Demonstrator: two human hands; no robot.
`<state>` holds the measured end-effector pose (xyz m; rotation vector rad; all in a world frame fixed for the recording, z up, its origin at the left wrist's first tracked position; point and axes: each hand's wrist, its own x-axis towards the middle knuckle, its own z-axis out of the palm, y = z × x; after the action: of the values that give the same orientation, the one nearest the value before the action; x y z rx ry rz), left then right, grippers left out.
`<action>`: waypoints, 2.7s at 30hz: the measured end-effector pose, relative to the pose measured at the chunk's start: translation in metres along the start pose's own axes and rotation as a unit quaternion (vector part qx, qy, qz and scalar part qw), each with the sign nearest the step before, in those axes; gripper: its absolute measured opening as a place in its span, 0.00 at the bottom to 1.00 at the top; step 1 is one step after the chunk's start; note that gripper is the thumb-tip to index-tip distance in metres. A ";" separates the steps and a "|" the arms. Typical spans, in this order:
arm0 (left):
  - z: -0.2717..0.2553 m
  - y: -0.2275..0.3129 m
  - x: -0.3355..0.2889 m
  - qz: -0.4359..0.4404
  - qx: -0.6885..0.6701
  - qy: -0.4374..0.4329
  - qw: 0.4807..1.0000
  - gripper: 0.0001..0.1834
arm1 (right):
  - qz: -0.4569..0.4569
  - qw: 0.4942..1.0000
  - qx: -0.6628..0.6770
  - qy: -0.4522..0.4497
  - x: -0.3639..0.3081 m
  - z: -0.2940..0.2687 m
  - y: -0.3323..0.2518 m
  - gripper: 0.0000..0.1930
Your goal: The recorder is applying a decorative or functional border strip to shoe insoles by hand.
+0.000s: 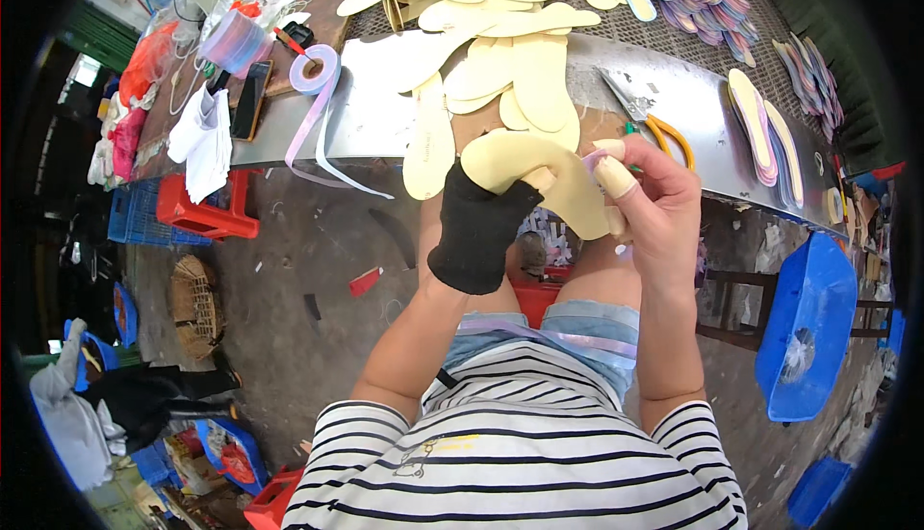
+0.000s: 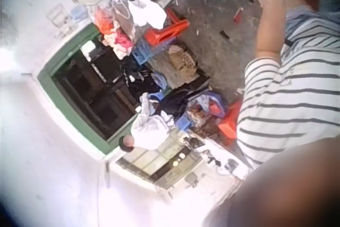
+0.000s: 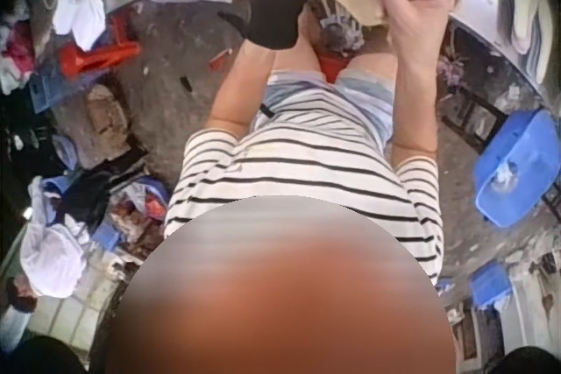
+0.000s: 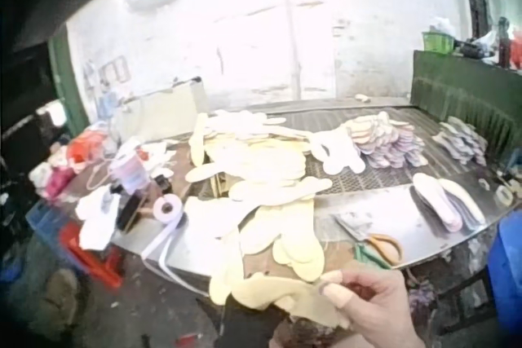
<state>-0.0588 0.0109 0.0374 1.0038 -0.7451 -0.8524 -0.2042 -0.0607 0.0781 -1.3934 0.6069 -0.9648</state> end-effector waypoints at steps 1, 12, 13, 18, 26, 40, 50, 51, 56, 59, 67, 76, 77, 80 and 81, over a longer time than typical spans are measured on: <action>0.001 0.001 0.000 -0.015 0.000 0.005 1.000 0.16 | -0.044 0.999 -0.008 -0.007 0.001 0.002 0.004 0.08; 0.001 0.004 0.002 0.031 -0.010 -0.026 0.999 0.14 | -0.053 0.997 -0.051 0.029 0.005 0.007 0.010 0.07; 0.002 0.004 0.002 0.043 -0.005 -0.030 0.999 0.14 | -0.056 0.996 -0.062 0.034 0.005 0.007 0.011 0.08; 0.004 0.015 0.003 0.042 0.051 -0.035 0.997 0.13 | -0.062 0.985 -0.080 0.141 0.003 0.020 0.015 0.08; 0.003 0.020 0.015 0.040 0.085 -0.073 0.993 0.13 | -0.126 0.979 -0.157 -0.028 0.013 -0.001 0.012 0.06; -0.002 0.028 0.031 0.000 -0.114 -0.033 0.993 0.13 | 0.072 0.996 0.052 0.023 0.002 0.011 0.031 0.05; 0.002 0.024 0.033 0.041 -0.050 -0.033 0.997 0.14 | 0.062 0.996 0.040 -0.043 0.000 0.008 0.024 0.03; 0.003 0.025 0.037 0.040 -0.051 -0.036 0.997 0.14 | 0.081 0.994 0.039 -0.068 0.003 0.007 0.023 0.03; -0.007 -0.006 0.045 -0.004 -0.165 -0.105 0.981 0.22 | -0.021 0.998 0.020 -0.054 0.029 0.030 0.025 0.02; 0.001 -0.005 0.033 0.045 -0.062 -0.005 0.997 0.21 | -0.028 0.996 0.019 -0.088 0.037 0.032 0.030 0.03; -0.010 0.019 0.029 0.044 -0.040 0.084 0.995 0.16 | 0.160 0.976 0.149 0.011 0.003 0.034 0.043 0.05; -0.003 0.014 0.028 0.048 -0.080 0.099 0.991 0.16 | 0.140 0.976 0.155 -0.062 0.007 0.018 0.052 0.04; -0.002 0.016 0.028 0.025 -0.042 0.105 0.993 0.13 | 0.134 0.977 0.154 -0.056 0.011 0.012 0.047 0.04; 0.006 0.020 0.027 0.005 -0.011 0.144 0.990 0.10 | 0.139 0.981 0.122 -0.057 0.010 0.010 0.037 0.04; 0.009 0.021 0.027 0.008 -0.020 0.179 0.984 0.09 | 0.152 0.982 0.089 -0.065 0.008 0.011 0.034 0.04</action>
<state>-0.0484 -0.0099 0.0637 1.0774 -0.4280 -0.6451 -0.1842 -0.0643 0.0481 -1.1551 0.6000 -0.6623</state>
